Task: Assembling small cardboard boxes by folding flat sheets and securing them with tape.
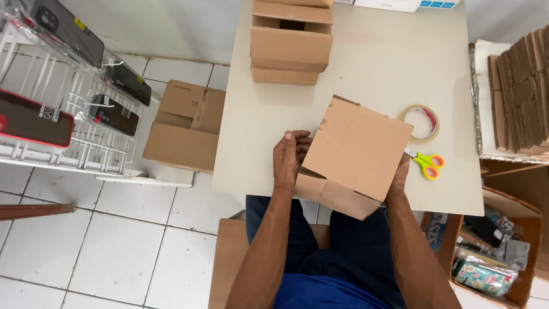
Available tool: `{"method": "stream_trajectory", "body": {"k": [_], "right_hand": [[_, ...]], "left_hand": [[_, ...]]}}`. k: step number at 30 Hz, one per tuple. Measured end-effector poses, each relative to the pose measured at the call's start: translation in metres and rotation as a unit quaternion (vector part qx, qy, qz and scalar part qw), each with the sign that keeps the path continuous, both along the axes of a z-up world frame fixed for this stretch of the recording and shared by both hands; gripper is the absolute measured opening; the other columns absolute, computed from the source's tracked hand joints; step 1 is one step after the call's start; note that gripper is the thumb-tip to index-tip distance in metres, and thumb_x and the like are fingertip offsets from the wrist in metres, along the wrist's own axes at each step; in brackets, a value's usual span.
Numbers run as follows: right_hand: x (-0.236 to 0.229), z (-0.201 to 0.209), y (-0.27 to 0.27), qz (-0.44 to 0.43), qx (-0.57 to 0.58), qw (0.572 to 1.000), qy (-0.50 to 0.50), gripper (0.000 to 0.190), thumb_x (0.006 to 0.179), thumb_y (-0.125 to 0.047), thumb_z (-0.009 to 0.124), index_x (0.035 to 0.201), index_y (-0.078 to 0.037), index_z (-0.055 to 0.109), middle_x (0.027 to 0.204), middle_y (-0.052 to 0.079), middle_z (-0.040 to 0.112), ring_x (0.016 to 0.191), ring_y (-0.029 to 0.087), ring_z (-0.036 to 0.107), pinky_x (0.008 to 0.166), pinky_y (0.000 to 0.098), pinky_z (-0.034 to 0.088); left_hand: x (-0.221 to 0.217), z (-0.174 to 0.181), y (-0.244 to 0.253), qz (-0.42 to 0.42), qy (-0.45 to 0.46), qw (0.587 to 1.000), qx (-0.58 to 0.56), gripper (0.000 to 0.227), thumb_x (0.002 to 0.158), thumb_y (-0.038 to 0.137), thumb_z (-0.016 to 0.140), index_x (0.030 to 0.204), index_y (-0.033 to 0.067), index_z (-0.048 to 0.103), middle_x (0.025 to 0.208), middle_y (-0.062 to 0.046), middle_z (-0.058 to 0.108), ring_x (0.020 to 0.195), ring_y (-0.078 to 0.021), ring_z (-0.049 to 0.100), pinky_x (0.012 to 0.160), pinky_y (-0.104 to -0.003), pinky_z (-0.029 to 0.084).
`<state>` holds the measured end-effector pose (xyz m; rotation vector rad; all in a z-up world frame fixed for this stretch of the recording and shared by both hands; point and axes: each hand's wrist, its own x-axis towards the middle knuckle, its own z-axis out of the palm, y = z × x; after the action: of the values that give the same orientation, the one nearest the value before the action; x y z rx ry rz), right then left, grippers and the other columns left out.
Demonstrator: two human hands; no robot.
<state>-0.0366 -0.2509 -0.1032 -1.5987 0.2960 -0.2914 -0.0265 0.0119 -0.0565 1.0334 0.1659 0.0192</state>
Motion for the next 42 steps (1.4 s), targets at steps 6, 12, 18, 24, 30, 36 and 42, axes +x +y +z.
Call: {"method": "stream_trajectory", "body": {"k": [6,12,18,24,30,36,42], "right_hand": [[-0.005,-0.005,0.000,-0.014,-0.010,1.000,0.014,0.020,0.098,-0.020,0.054,0.091,-0.011,0.070,0.085,0.002,0.064,0.087,0.013,0.055,0.079,0.0311,0.048],[-0.003,-0.009,-0.003,-0.024,-0.032,0.999,0.020,0.022,0.098,-0.022,0.053,0.089,-0.011,0.070,0.084,0.002,0.064,0.087,0.013,0.055,0.078,0.0317,0.047],[-0.002,-0.013,-0.004,-0.018,-0.052,0.998,0.036,0.024,0.099,-0.024,0.052,0.088,-0.012,0.070,0.084,0.002,0.065,0.088,0.013,0.054,0.077,0.0323,0.046],[0.001,-0.017,0.003,-0.044,-0.085,0.995,0.038,0.026,0.099,-0.026,0.051,0.086,-0.013,0.070,0.083,0.001,0.065,0.089,0.013,0.054,0.077,0.0329,0.045],[-0.001,-0.037,-0.014,-0.038,-0.157,0.987,0.006,0.028,0.098,-0.029,0.051,0.085,-0.012,0.070,0.082,0.004,0.066,0.088,0.017,0.056,0.077,0.0348,0.046],[0.003,0.007,-0.022,0.085,-0.267,0.957,-0.073,0.045,0.102,-0.039,0.041,0.094,-0.006,0.071,0.086,0.013,0.069,0.087,0.026,0.065,0.083,0.0409,0.053],[0.017,0.043,-0.013,0.087,0.186,0.978,0.032,0.095,0.092,-0.076,0.001,0.158,-0.016,0.035,0.157,0.010,0.041,0.138,0.036,0.048,0.103,0.0540,0.052]], "left_hand": [[-0.003,0.001,0.001,-0.008,-0.001,1.000,0.004,0.065,0.109,0.053,0.033,0.117,-0.0030,0.064,0.097,-0.019,0.070,0.078,-0.0202,0.071,0.063,-0.030,0.061],[0.002,0.001,0.000,-0.014,0.005,1.000,-0.002,0.064,0.109,0.052,0.032,0.118,-0.0029,0.064,0.097,-0.018,0.070,0.079,-0.0192,0.070,0.066,-0.030,0.061],[0.003,0.001,0.003,-0.018,-0.001,1.000,-0.015,0.062,0.109,0.050,0.034,0.119,-0.0030,0.064,0.098,-0.019,0.070,0.080,-0.0199,0.070,0.066,-0.030,0.060],[0.007,-0.026,0.007,-0.070,-0.028,0.997,-0.029,0.072,0.104,0.062,0.038,0.119,-0.0027,0.066,0.100,-0.017,0.070,0.086,-0.0200,0.069,0.072,-0.032,0.060],[-0.004,-0.002,0.017,-0.161,-0.068,0.984,-0.035,0.073,0.089,0.062,0.055,0.119,-0.0030,0.069,0.097,-0.021,0.072,0.083,-0.0254,0.069,0.071,-0.038,0.062],[-0.013,0.037,0.017,-0.162,0.014,0.984,-0.077,0.034,0.084,0.018,0.077,0.110,-0.0036,0.072,0.083,-0.016,0.071,0.070,-0.0242,0.071,0.061,-0.033,0.061],[-0.010,0.042,0.018,-0.171,0.048,0.978,-0.108,0.025,0.086,0.011,0.074,0.106,-0.0022,0.069,0.080,-0.016,0.072,0.065,-0.0240,0.073,0.058,-0.032,0.061]]}}
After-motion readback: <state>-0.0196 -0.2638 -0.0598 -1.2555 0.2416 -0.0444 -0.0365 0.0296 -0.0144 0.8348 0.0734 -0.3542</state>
